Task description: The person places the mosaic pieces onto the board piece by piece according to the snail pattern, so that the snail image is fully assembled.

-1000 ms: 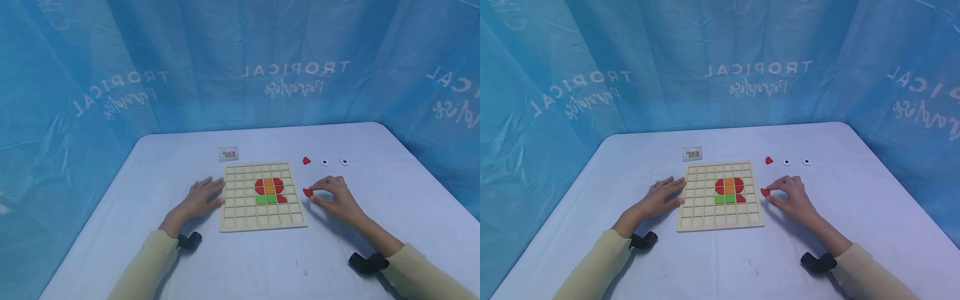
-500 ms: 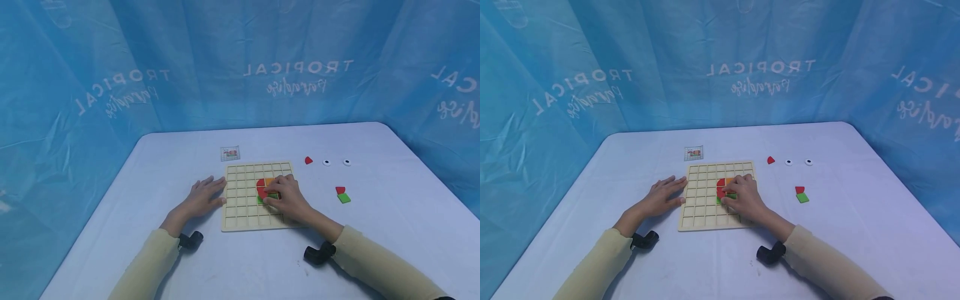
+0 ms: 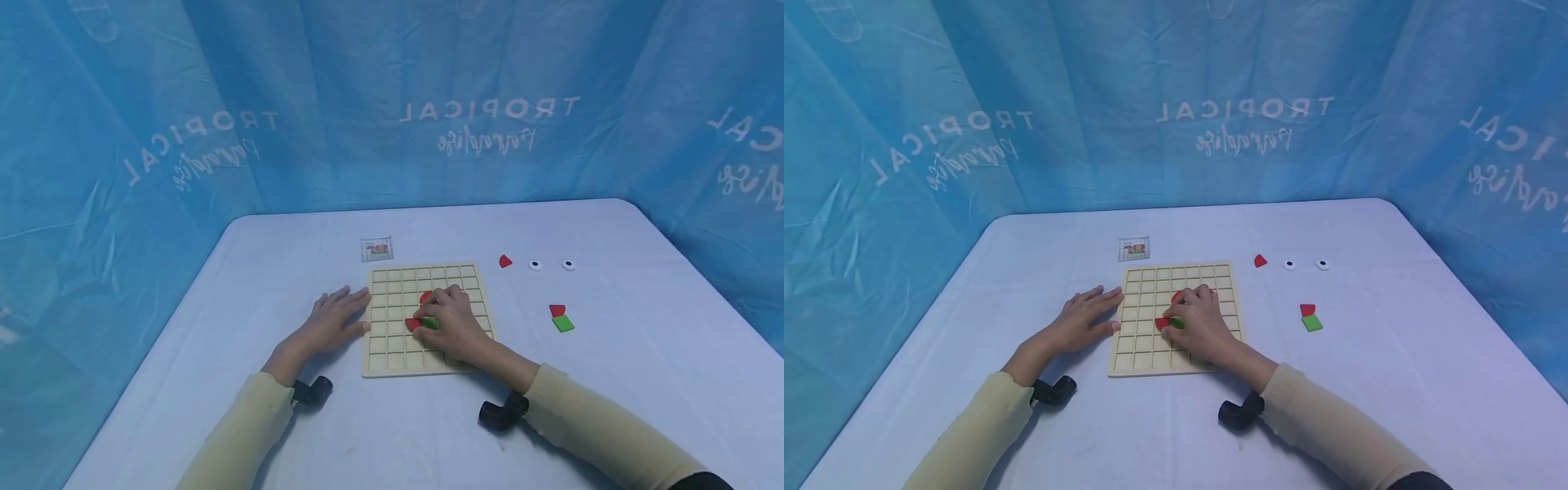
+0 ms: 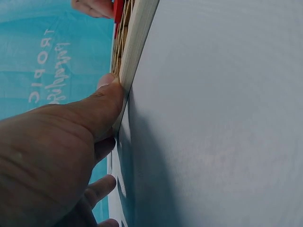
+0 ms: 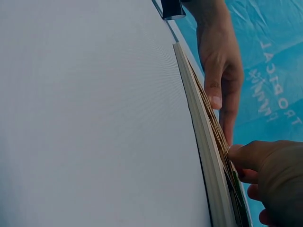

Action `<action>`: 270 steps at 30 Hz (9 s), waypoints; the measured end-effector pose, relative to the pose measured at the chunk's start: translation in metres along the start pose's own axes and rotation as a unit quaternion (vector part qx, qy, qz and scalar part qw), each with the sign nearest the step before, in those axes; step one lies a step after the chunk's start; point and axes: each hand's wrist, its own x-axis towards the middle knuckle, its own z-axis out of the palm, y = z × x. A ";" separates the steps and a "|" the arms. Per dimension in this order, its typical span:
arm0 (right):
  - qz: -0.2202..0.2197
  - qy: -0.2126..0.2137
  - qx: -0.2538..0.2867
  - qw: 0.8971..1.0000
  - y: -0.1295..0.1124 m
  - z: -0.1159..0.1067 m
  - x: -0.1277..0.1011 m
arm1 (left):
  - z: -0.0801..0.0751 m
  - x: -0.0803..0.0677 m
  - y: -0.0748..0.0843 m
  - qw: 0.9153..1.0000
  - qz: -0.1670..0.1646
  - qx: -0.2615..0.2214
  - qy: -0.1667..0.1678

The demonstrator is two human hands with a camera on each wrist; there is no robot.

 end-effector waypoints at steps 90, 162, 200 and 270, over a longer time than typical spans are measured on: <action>0.168 0.061 -0.031 0.983 0.124 -0.116 -0.115 | -0.002 -0.002 0.001 1.000 0.010 0.001 -0.001; 0.107 0.022 0.003 0.994 0.036 -0.040 -0.006 | -0.001 -0.001 0.000 1.000 0.001 -0.006 -0.005; 0.277 0.084 -0.103 0.952 0.134 -0.108 -0.098 | 0.000 -0.001 -0.003 1.000 0.012 -0.010 0.003; 0.087 -0.051 0.004 0.995 0.011 0.011 0.057 | -0.002 -0.002 -0.001 1.000 -0.009 -0.017 -0.006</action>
